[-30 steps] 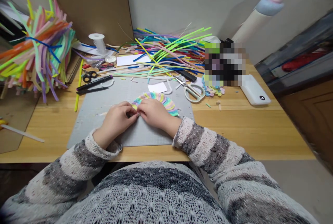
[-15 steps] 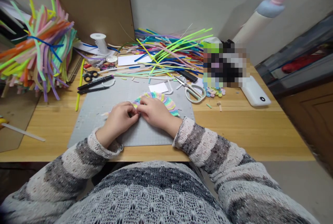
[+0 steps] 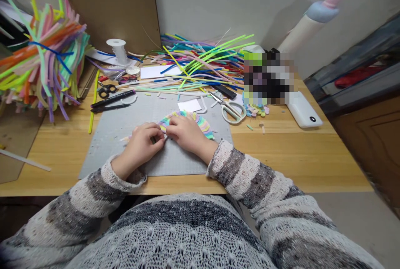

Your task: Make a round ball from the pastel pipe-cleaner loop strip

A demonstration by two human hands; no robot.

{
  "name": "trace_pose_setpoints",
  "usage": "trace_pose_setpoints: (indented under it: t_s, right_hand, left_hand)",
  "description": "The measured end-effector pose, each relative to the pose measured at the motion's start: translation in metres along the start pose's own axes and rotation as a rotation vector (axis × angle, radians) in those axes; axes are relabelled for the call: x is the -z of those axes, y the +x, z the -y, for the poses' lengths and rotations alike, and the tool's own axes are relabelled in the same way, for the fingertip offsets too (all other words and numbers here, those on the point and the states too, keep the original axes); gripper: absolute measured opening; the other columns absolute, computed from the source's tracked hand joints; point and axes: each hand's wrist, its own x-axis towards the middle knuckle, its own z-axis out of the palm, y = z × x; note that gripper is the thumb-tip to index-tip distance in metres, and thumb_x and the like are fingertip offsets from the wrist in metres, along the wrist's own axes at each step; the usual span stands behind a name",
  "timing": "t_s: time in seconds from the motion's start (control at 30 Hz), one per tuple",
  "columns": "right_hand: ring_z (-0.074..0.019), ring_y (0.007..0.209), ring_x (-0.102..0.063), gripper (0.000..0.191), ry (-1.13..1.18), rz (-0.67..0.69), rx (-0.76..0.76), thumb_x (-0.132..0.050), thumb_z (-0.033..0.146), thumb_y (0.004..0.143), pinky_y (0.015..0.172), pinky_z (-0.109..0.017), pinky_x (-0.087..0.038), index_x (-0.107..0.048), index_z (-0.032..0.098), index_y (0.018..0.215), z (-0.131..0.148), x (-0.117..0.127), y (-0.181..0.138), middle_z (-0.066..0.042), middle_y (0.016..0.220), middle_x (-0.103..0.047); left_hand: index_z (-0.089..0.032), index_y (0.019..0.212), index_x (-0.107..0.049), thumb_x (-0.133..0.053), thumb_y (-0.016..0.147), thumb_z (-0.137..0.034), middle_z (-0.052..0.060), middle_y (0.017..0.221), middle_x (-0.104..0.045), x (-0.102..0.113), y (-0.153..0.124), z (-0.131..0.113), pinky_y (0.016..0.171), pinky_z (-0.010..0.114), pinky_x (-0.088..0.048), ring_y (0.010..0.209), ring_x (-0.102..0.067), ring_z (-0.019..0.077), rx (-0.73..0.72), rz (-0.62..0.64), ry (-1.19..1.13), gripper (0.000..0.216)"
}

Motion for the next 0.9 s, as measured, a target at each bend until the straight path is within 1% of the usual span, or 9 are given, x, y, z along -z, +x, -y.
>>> trace_pose_setpoints:
  t_s: [0.2, 0.33, 0.4, 0.43, 0.47, 0.53, 0.63, 0.73, 0.9]
  right_hand:
    - [-0.0211, 0.093, -0.048, 0.022, -0.023, 0.003, -0.001, -0.050, 0.024, 0.096, 0.079, -0.035, -0.029, -0.068, 0.022, 0.083, 0.003, 0.001, -0.001, -0.005, 0.095, -0.061]
    - [-0.0210, 0.094, -0.048, 0.019, -0.035, 0.035, 0.051, -0.052, 0.027, 0.096, 0.079, -0.035, -0.029, -0.070, 0.024, 0.089, 0.005, 0.001, -0.001, -0.006, 0.101, -0.062]
    - [-0.0206, 0.094, -0.049, 0.019, -0.031, 0.045, 0.057, -0.053, 0.028, 0.096, 0.079, -0.034, -0.030, -0.071, 0.024, 0.089, 0.005, 0.001, 0.000, -0.005, 0.100, -0.063]
    - [-0.0204, 0.093, -0.049, 0.019, -0.028, 0.049, 0.050, -0.053, 0.029, 0.096, 0.078, -0.034, -0.030, -0.071, 0.024, 0.090, 0.005, 0.001, 0.000, -0.005, 0.100, -0.063]
    - [-0.0203, 0.093, -0.049, 0.019, -0.022, 0.053, 0.042, -0.053, 0.029, 0.096, 0.078, -0.034, -0.030, -0.071, 0.025, 0.091, 0.005, 0.001, 0.000, -0.005, 0.100, -0.062]
    - [-0.0209, 0.096, -0.049, 0.017, -0.012, 0.071, 0.035, -0.054, 0.029, 0.096, 0.078, -0.034, -0.030, -0.070, 0.024, 0.092, 0.006, 0.002, 0.001, -0.006, 0.101, -0.061]
    - [-0.0216, 0.099, -0.048, 0.015, -0.010, 0.105, 0.027, -0.055, 0.027, 0.095, 0.080, -0.034, -0.030, -0.069, 0.024, 0.092, 0.007, 0.004, 0.001, -0.006, 0.103, -0.061]
    - [-0.0210, 0.095, -0.048, 0.014, -0.029, 0.118, -0.001, -0.055, 0.027, 0.094, 0.078, -0.034, -0.028, -0.068, 0.024, 0.091, 0.010, 0.005, 0.002, -0.005, 0.102, -0.061]
    - [-0.0213, 0.095, -0.048, 0.013, -0.051, 0.114, -0.028, -0.057, 0.026, 0.093, 0.078, -0.034, -0.027, -0.069, 0.023, 0.090, 0.014, 0.005, 0.003, -0.006, 0.102, -0.060]
  left_hand:
    - [-0.019, 0.069, -0.061, -0.059, 0.079, -0.014, 0.002, 0.085, -0.066, 0.009, -0.003, 0.002, 0.085, 0.038, -0.038, 0.091, -0.060, 0.0198, -0.033, 0.073, -0.017, 0.011]
    - [-0.020, 0.071, -0.061, -0.059, 0.081, -0.017, 0.002, 0.087, -0.066, 0.009, -0.003, 0.004, 0.087, 0.039, -0.039, 0.092, -0.059, 0.0201, -0.021, 0.090, -0.030, 0.011]
    - [-0.021, 0.077, -0.062, -0.062, 0.080, -0.021, 0.003, 0.096, -0.066, 0.010, -0.004, 0.005, 0.089, 0.041, -0.039, 0.098, -0.059, 0.0222, -0.021, 0.102, 0.008, 0.003]
    - [-0.021, 0.083, -0.063, -0.064, 0.079, -0.022, 0.004, 0.102, -0.065, 0.011, -0.004, 0.006, 0.090, 0.042, -0.039, 0.102, -0.059, 0.0239, -0.023, 0.111, 0.034, 0.005]
    - [-0.022, 0.089, -0.063, -0.066, 0.077, -0.023, 0.004, 0.107, -0.064, 0.013, -0.005, 0.007, 0.090, 0.043, -0.039, 0.105, -0.058, 0.0254, -0.024, 0.121, 0.060, 0.012]
    - [-0.023, 0.094, -0.062, -0.065, 0.077, -0.022, 0.005, 0.110, -0.063, 0.016, -0.005, 0.008, 0.089, 0.043, -0.040, 0.107, -0.057, 0.0263, -0.031, 0.143, 0.083, 0.018]
    - [-0.022, 0.086, -0.062, -0.059, 0.078, -0.016, 0.004, 0.103, -0.063, 0.019, -0.005, 0.011, 0.087, 0.039, -0.041, 0.102, -0.058, 0.0241, -0.054, 0.169, 0.071, 0.010]
    - [-0.021, 0.083, -0.062, -0.058, 0.076, -0.013, 0.004, 0.100, -0.063, 0.020, -0.004, 0.012, 0.086, 0.039, -0.040, 0.101, -0.058, 0.0245, -0.076, 0.170, 0.090, 0.012]
    - [-0.021, 0.083, -0.062, -0.058, 0.080, -0.016, 0.004, 0.100, -0.062, 0.019, -0.003, 0.011, 0.087, 0.040, -0.041, 0.099, -0.058, 0.0238, -0.058, 0.153, 0.053, 0.008]
